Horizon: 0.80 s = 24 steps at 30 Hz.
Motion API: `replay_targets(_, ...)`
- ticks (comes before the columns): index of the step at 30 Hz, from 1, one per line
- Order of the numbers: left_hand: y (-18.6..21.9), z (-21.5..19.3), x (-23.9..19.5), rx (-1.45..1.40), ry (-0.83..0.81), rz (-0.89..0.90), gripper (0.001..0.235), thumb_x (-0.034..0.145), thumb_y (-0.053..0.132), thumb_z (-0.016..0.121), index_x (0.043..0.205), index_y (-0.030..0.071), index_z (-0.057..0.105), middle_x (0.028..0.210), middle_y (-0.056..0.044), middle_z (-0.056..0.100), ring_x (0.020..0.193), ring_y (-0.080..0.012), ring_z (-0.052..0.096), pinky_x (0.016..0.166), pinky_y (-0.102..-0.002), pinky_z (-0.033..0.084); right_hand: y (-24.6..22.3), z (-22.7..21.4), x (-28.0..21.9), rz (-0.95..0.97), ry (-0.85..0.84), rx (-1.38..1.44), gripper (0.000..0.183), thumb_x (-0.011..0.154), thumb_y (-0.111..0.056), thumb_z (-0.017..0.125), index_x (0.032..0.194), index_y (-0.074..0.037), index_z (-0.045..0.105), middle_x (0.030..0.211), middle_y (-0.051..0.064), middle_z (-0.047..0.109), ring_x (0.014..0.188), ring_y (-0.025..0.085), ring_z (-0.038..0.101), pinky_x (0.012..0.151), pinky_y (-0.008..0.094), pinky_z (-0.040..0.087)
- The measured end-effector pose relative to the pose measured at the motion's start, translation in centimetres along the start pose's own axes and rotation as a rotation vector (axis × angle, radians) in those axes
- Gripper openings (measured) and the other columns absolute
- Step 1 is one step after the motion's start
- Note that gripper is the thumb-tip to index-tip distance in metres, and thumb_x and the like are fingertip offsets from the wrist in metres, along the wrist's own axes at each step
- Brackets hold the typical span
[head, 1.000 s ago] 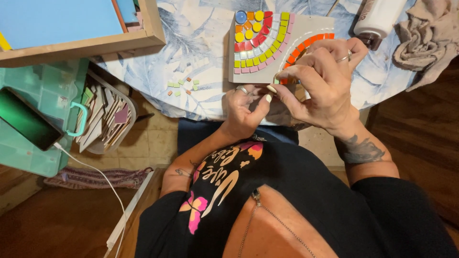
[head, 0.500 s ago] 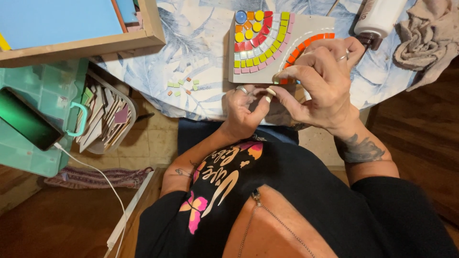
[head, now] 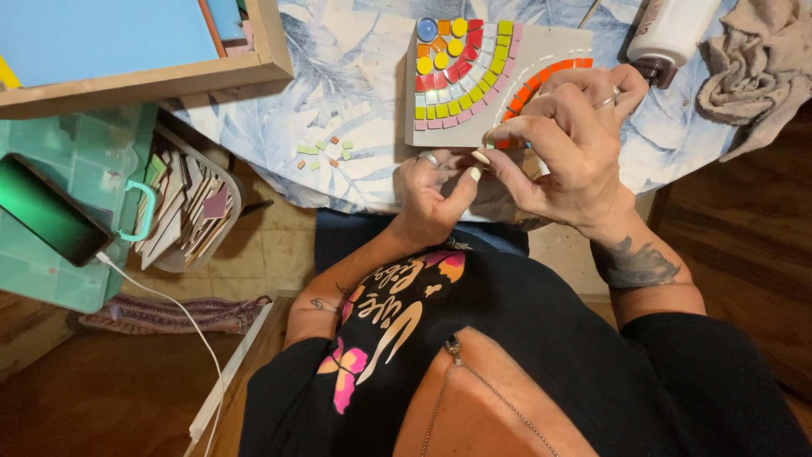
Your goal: The person applies glue to a small board with a rainbow mosaic pattern and places small colored tiles into the glued areas. They use a wooden stick to adjust the tiles and ensure proper alignment.
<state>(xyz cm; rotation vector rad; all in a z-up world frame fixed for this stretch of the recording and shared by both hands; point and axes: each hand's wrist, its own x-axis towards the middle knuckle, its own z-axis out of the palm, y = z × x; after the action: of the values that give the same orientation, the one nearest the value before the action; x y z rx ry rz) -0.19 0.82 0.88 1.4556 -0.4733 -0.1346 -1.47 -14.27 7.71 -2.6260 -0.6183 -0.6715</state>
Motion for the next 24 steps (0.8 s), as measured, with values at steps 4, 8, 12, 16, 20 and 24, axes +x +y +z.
replay_targets(4, 0.01, -0.03, 0.02, 0.002, -0.010, 0.011, 0.011, 0.075, 0.008, 0.052, 0.082, 0.000, 0.055, 0.076, -0.009, 0.060, 0.068, -0.0213, 0.059, 0.065, -0.031, 0.050, -0.03, 0.05, 0.06, -0.001, 0.013, -0.007, 0.012, 0.081, -0.018, 0.066, 0.077, -0.007, 0.062, 0.069, 0.007, 0.049, 0.078, 0.031, 0.047, 0.076, 0.040, 0.019)
replay_targets(8, 0.09, -0.05, -0.02, -0.029, -0.016, -0.017, 0.010, 0.076, 0.009, 0.052, 0.080, 0.000, 0.055, 0.072, -0.008, 0.058, 0.065, -0.0197, 0.057, 0.061, -0.030, 0.048, -0.08, -0.02, 0.01, 0.003, 0.001, -0.025, 0.012, 0.082, -0.018, 0.067, 0.077, -0.008, 0.062, 0.070, 0.007, 0.050, 0.078, 0.031, 0.048, 0.076, 0.040, 0.019)
replay_targets(12, -0.04, 0.01, -0.16, -0.066, -0.020, -0.032, 0.012, 0.076, 0.007, 0.051, 0.084, -0.001, 0.055, 0.077, -0.009, 0.060, 0.070, -0.0198, 0.059, 0.065, -0.030, 0.050, -0.06, 0.01, -0.02, -0.003, 0.007, -0.031, 0.013, 0.082, -0.018, 0.067, 0.077, -0.008, 0.062, 0.070, 0.007, 0.049, 0.078, 0.030, 0.047, 0.075, 0.040, 0.019)
replay_targets(16, -0.01, 0.00, -0.18, -0.056, -0.010, -0.017, 0.013, 0.075, 0.006, 0.052, 0.085, 0.000, 0.055, 0.078, -0.009, 0.060, 0.072, -0.0205, 0.059, 0.067, -0.030, 0.051, -0.03, 0.01, -0.14, 0.002, 0.001, -0.029, 0.014, 0.082, -0.019, 0.068, 0.077, -0.007, 0.062, 0.070, 0.008, 0.050, 0.079, 0.031, 0.047, 0.076, 0.041, 0.020)
replay_targets(20, -0.06, 0.00, -0.16, -0.073, -0.019, -0.012, 0.013, 0.076, 0.006, 0.051, 0.086, 0.000, 0.055, 0.080, -0.009, 0.060, 0.072, -0.0205, 0.060, 0.069, -0.030, 0.051, -0.12, -0.04, -0.03, 0.008, 0.001, -0.032, 0.014, 0.082, -0.019, 0.068, 0.077, -0.008, 0.062, 0.070, 0.007, 0.051, 0.079, 0.031, 0.047, 0.076, 0.040, 0.019)
replay_targets(24, 0.09, 0.01, -0.13, -0.073, -0.021, -0.029, 0.012, 0.076, 0.006, 0.051, 0.085, 0.000, 0.056, 0.077, -0.008, 0.060, 0.069, -0.0192, 0.060, 0.064, -0.029, 0.051, -0.10, -0.08, -0.04, 0.011, -0.010, -0.036, 0.015, 0.083, -0.021, 0.068, 0.077, -0.008, 0.062, 0.071, 0.006, 0.050, 0.080, 0.031, 0.047, 0.075, 0.040, 0.020)
